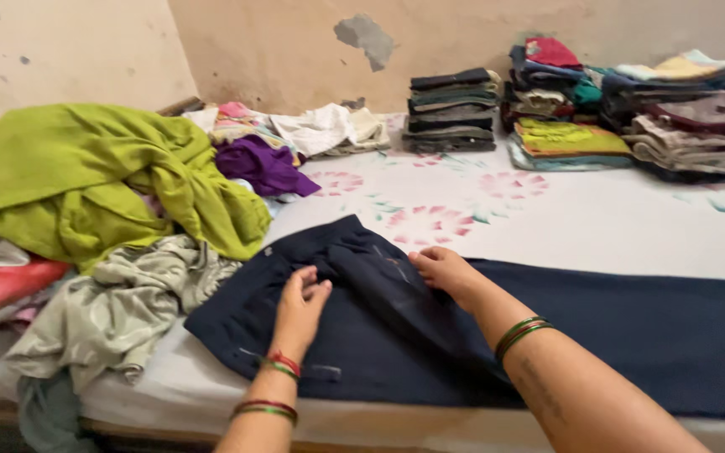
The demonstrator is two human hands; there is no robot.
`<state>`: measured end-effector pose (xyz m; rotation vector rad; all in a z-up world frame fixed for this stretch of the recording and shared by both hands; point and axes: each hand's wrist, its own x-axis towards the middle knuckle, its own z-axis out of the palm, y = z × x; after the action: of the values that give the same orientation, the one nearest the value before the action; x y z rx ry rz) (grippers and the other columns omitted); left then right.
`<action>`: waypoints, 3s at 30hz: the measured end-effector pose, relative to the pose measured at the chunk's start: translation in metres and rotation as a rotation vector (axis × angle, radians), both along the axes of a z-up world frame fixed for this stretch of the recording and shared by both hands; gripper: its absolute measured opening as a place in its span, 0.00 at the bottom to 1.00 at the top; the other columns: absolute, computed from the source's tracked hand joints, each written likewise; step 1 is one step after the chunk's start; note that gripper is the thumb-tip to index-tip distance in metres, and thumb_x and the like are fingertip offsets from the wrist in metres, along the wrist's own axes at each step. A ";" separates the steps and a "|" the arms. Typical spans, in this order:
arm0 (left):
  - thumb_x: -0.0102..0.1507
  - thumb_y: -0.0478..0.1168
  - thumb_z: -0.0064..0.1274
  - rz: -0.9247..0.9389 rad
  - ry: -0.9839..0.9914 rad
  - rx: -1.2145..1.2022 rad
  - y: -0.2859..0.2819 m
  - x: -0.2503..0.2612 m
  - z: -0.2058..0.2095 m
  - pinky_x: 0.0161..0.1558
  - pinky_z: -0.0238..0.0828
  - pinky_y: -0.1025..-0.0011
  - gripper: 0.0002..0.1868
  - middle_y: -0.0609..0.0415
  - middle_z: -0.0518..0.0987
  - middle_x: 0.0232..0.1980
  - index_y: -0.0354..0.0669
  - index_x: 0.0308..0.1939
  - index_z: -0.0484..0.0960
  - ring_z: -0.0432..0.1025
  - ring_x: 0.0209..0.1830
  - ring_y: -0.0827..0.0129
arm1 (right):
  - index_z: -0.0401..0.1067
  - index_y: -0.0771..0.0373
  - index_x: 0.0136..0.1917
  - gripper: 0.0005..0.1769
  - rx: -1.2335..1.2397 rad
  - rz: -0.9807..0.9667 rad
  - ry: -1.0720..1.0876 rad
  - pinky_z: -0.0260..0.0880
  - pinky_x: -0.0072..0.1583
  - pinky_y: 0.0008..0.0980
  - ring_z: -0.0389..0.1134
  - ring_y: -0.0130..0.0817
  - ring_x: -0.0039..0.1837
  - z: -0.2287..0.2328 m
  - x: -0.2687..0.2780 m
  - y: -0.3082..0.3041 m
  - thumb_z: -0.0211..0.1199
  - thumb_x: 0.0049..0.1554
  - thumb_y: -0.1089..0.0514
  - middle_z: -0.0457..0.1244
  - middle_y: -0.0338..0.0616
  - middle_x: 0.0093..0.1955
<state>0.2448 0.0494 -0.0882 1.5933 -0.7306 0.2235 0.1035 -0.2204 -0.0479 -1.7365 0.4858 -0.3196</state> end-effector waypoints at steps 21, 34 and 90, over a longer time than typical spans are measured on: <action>0.66 0.73 0.24 -0.194 0.674 -0.739 0.040 0.001 0.010 0.72 0.54 0.66 0.48 0.48 0.72 0.73 0.38 0.72 0.69 0.64 0.74 0.62 | 0.76 0.60 0.60 0.19 -0.652 0.695 -0.355 0.61 0.72 0.36 0.64 0.38 0.73 0.071 -0.021 0.160 0.62 0.62 0.48 0.65 0.46 0.71; 0.63 0.40 0.61 -0.004 0.402 -0.742 0.063 0.001 0.019 0.57 0.71 0.70 0.32 0.46 0.80 0.57 0.28 0.66 0.70 0.74 0.54 0.67 | 0.77 0.56 0.58 0.17 -0.599 0.233 -0.072 0.71 0.57 0.29 0.71 0.28 0.52 0.024 -0.070 0.095 0.64 0.57 0.51 0.72 0.38 0.51; 0.56 0.56 0.64 0.272 -0.030 0.721 0.235 0.115 0.010 0.40 0.71 0.60 0.23 0.42 0.82 0.31 0.37 0.35 0.83 0.77 0.31 0.51 | 0.75 0.59 0.50 0.11 -1.424 0.353 -0.435 0.66 0.52 0.38 0.64 0.42 0.47 0.013 -0.155 0.167 0.66 0.52 0.59 0.63 0.41 0.42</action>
<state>0.3603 0.2846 -0.0786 2.3853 -0.6480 0.1901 -0.0511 -0.0534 -0.0353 -2.9237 -0.5522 -0.8883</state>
